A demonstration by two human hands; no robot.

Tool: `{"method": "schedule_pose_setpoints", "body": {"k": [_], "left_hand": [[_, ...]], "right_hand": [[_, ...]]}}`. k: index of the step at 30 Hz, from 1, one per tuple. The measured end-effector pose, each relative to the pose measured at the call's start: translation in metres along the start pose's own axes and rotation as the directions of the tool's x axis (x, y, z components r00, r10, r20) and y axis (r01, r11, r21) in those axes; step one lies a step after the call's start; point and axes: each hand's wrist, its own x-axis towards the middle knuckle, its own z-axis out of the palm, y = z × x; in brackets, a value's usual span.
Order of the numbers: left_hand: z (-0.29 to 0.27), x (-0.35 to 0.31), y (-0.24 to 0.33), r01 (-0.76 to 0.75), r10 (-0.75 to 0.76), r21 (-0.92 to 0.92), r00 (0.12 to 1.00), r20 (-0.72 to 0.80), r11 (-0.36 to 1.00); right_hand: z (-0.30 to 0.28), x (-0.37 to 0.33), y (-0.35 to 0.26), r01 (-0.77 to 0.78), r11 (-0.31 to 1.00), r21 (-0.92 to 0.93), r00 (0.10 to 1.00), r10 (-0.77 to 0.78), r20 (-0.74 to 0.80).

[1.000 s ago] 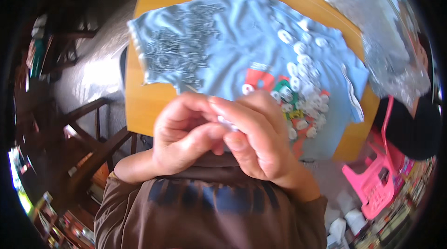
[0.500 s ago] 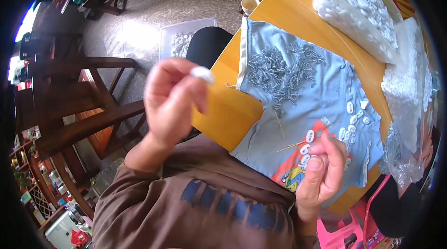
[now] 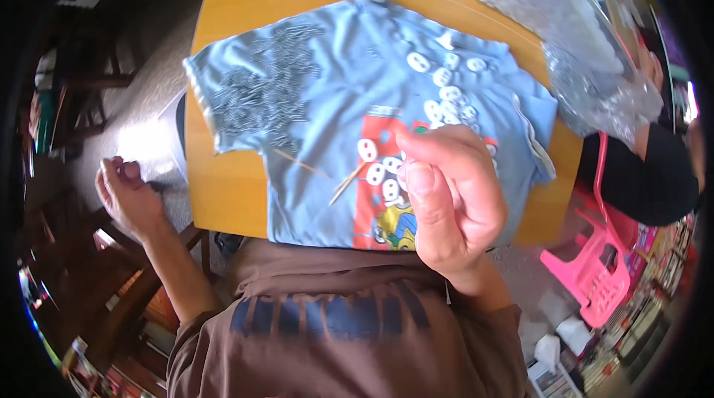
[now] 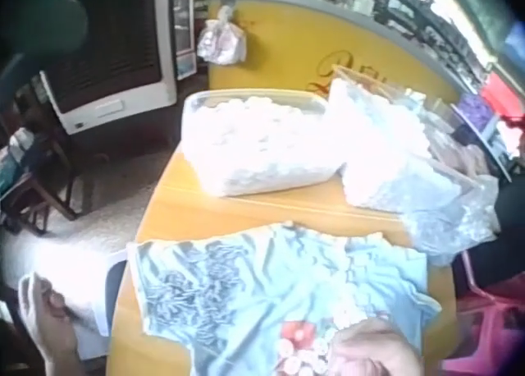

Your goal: Assembling small white plastic components by manually inserting small metal fasteners.

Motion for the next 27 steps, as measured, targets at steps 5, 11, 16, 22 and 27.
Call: {"method": "schedule_pose_setpoints", "body": {"k": [5,11,16,22,27], "left_hand": [[0.069,-0.041,0.027,-0.128,0.134,-0.041,0.919,0.372,0.991],[0.111,-0.1,0.043,-0.201,0.091,0.029,0.563,0.821,0.979],[0.13,-0.111,0.046,-0.493,0.073,0.124,0.361,0.93,0.861],[0.118,-0.09,0.037,-0.608,0.065,0.302,0.505,0.86,0.734],[0.114,-0.098,0.035,-0.701,-0.019,0.3,0.379,0.925,0.647]], "right_hand": [[-0.022,-0.005,0.006,-0.002,0.993,0.114,0.986,0.021,-0.167],[-0.038,-0.008,0.013,0.018,0.987,0.161,0.976,0.017,-0.215],[-0.04,-0.006,0.019,0.011,0.982,0.187,0.975,0.03,-0.219],[-0.042,-0.004,0.029,-0.019,0.981,0.195,0.979,0.058,-0.197],[-0.039,-0.003,0.032,-0.048,0.979,0.198,0.98,0.085,-0.18]]}}
